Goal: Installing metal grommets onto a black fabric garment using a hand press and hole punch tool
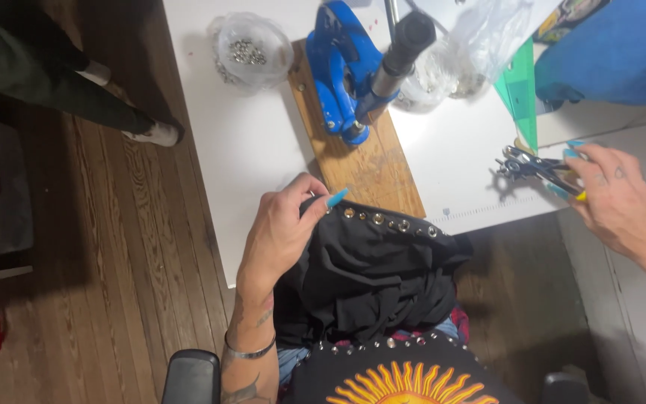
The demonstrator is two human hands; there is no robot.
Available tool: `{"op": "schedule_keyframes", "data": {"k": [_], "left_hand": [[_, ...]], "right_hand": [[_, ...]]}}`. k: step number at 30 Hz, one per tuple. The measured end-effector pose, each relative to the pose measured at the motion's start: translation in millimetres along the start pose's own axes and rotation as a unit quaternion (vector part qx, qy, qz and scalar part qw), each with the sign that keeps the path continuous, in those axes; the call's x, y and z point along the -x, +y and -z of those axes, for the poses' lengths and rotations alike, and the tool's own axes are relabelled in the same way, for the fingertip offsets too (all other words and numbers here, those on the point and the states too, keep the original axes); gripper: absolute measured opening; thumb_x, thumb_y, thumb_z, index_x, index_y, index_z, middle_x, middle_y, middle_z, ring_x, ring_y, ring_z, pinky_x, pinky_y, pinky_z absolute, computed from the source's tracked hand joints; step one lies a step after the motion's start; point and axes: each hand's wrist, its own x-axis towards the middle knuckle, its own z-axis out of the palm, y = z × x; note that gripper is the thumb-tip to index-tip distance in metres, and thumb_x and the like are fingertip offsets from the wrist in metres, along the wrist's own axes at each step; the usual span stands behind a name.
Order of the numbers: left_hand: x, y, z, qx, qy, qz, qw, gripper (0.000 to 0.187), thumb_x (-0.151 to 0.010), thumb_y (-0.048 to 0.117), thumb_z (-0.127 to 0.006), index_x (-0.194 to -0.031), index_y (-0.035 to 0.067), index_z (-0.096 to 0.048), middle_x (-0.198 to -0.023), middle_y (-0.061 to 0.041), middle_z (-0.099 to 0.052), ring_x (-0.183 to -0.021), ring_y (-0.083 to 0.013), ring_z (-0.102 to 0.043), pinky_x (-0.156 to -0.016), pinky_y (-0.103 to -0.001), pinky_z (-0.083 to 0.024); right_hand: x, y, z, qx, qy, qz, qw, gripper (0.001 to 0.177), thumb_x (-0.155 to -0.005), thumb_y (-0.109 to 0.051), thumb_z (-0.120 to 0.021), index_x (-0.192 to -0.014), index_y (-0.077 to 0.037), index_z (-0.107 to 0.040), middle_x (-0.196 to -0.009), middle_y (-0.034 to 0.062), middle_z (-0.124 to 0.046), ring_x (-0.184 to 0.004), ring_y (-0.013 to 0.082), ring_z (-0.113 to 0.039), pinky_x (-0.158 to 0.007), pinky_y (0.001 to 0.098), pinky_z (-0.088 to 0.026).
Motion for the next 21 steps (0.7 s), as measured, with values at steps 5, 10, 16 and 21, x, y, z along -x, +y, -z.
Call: {"op": "schedule_keyframes", "data": {"k": [5, 10, 16, 21], "left_hand": [[10.9, 9.7, 6.5, 0.048, 0.003, 0.035, 0.998, 0.006, -0.082, 0.018, -0.051, -0.083, 0.012, -0.050, -0.073, -0.006, -0.067, -0.067, -0.0205, -0.060, -0.066, -0.025, -0.039], [15.3, 12.2, 6.3, 0.017, 0.018, 0.069, 0.997, 0.014, -0.083, 0.023, -0.051, -0.083, 0.010, -0.052, -0.076, -0.006, -0.065, -0.089, -0.0223, -0.060, -0.068, -0.028, -0.040], [18.9, 15.6, 11.0, -0.031, 0.024, -0.004, 0.999, 0.015, -0.085, 0.017, -0.050, -0.074, 0.008, -0.051, -0.058, -0.001, -0.048, -0.053, -0.0167, -0.035, -0.055, -0.028, -0.030], [23.8, 21.8, 12.3, -0.006, 0.003, -0.110, 0.994, 0.012, -0.084, 0.016, -0.054, -0.076, 0.006, -0.054, -0.067, 0.001, -0.058, -0.057, -0.0136, -0.048, -0.057, -0.026, -0.037]], "right_hand": [[7.4, -20.8, 13.1, -0.092, 0.015, -0.083, 0.992, 0.050, -0.075, -0.009, -0.059, -0.122, -0.005, -0.041, -0.130, 0.0181, -0.052, -0.117, 0.0304, -0.052, -0.098, 0.0452, -0.044], [-17.1, -43.9, 58.6, -0.232, -0.033, -0.202, 0.951, 0.047, -0.083, -0.016, -0.054, -0.128, -0.008, -0.044, -0.113, 0.0170, -0.056, -0.099, 0.0336, -0.053, -0.078, 0.0425, -0.043], [-19.9, -39.3, 37.5, -0.124, -0.006, -0.079, 0.989, 0.053, -0.062, -0.013, -0.064, -0.112, -0.009, -0.047, -0.109, 0.0130, -0.050, -0.098, 0.0277, -0.052, -0.090, 0.0407, -0.041], [-54.7, -48.4, 88.4, -0.082, -0.017, -0.030, 0.996, 0.049, -0.072, -0.013, -0.056, -0.120, -0.013, -0.045, -0.116, 0.0073, -0.053, -0.099, 0.0251, -0.055, -0.101, 0.0557, -0.037]]}}
